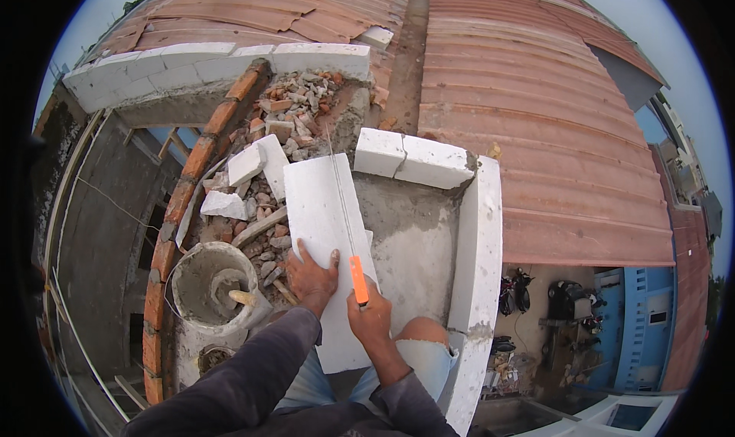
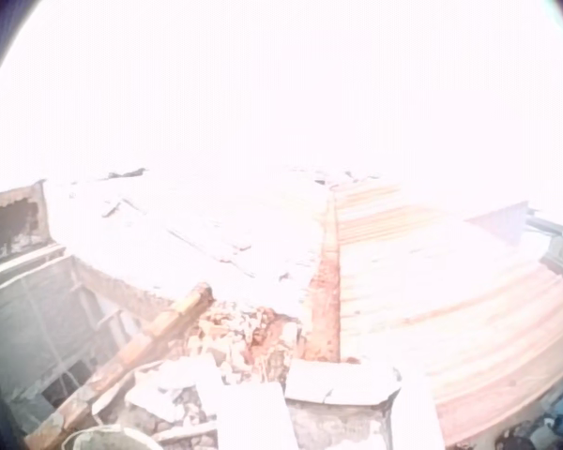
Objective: The person mixes cement in a bucket, applies mortar to a white block, and uses a hand saw to cut the block on a rooftop construction site.
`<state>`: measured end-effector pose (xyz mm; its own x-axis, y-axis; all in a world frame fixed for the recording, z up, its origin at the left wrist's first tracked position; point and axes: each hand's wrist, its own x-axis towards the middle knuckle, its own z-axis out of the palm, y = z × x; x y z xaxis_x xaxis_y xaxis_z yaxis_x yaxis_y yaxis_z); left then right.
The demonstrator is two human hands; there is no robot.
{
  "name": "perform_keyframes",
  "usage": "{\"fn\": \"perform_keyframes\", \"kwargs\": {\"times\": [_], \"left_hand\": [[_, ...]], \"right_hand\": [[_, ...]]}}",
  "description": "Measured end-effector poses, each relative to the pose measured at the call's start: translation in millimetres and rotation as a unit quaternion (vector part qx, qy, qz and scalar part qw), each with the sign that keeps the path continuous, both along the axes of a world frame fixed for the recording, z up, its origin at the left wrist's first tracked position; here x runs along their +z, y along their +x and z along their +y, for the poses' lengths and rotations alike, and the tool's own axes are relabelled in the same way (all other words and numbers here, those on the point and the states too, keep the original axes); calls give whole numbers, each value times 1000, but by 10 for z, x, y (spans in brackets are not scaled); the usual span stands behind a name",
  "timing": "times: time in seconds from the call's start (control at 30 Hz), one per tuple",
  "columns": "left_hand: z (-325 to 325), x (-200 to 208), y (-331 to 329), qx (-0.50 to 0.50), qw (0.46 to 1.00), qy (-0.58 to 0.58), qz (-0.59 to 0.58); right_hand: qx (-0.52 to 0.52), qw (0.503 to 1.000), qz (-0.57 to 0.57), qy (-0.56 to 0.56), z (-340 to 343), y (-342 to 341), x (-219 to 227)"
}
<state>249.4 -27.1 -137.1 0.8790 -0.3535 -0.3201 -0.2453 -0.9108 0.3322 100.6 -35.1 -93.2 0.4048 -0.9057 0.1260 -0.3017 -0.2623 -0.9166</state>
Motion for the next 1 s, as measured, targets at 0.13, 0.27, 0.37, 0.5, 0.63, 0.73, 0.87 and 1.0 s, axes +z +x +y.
{"fn": "perform_keyframes", "kwargs": {"times": [0.13,0.27,0.37,0.5,0.63,0.73,0.87,1.0], "left_hand": [[-7,-58,-8,-1,1000,-4,-18],[4,-131,-4,-3,999,-5,-39],[-8,-148,0,-6,999,-7,-38],[-1,-157,-20,-5,999,-8,-46],[9,-217,-18,-12,998,-31,-53],[-7,-260,-10,-20,997,-23,-70],[-17,-211,-22,-16,998,-17,-52],[-20,-163,-36,-14,998,-34,-43]], "right_hand": [[3,1000,3,7,6,-81,30],[3,1000,7,-12,-33,-148,67],[1,998,35,42,-227,-7,57],[18,998,34,59,-456,137,22],[13,994,28,101,-302,-184,92],[18,995,-7,96,-238,-325,184],[12,994,24,103,-772,318,170],[-11,999,12,45,-917,575,92]]}}
